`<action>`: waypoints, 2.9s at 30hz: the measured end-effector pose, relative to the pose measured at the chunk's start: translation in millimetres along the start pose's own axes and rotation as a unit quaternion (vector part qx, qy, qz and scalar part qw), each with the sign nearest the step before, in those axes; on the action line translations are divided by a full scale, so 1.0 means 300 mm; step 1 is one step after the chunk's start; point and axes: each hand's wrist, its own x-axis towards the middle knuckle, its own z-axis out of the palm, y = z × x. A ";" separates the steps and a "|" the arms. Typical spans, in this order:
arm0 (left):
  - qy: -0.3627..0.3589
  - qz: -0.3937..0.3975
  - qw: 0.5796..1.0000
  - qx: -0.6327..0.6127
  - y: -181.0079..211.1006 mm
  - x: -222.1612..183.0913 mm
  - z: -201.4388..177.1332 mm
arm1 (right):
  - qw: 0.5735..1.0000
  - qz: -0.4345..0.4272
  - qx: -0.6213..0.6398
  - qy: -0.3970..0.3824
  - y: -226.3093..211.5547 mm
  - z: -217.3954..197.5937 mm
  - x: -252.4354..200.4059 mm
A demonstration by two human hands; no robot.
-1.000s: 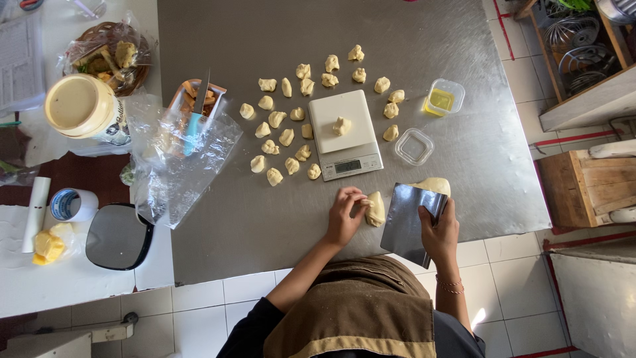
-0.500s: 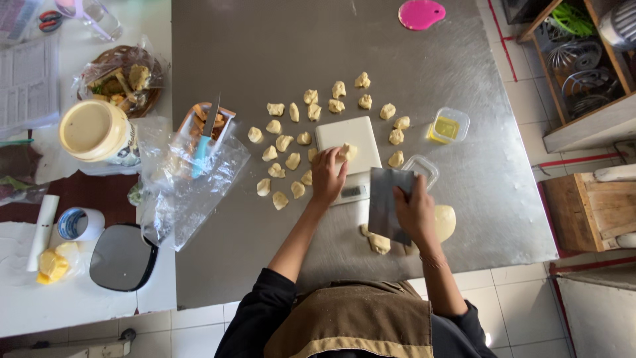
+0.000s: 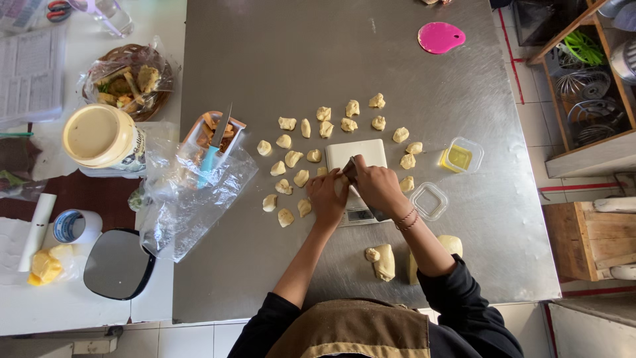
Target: The person cuts small pieces of dough with a metal scraper, weighs each piece on a digital scale, and rolls them into small balls on a metal table.
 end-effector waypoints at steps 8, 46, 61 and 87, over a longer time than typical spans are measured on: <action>-0.078 0.014 0.997 -0.010 0.016 -0.019 0.020 | 0.998 0.022 -0.043 0.050 0.017 0.111 0.088; -0.250 0.138 0.949 -0.133 0.080 -0.552 -0.049 | 0.860 0.310 0.282 0.291 0.178 0.025 -0.732; -0.130 0.121 0.983 -0.041 0.043 -0.251 -0.005 | 0.870 0.308 0.280 0.265 0.174 0.029 -0.677; -0.054 0.001 0.998 -0.038 -0.063 0.019 -0.001 | 0.997 0.042 -0.035 0.047 -0.021 0.170 0.073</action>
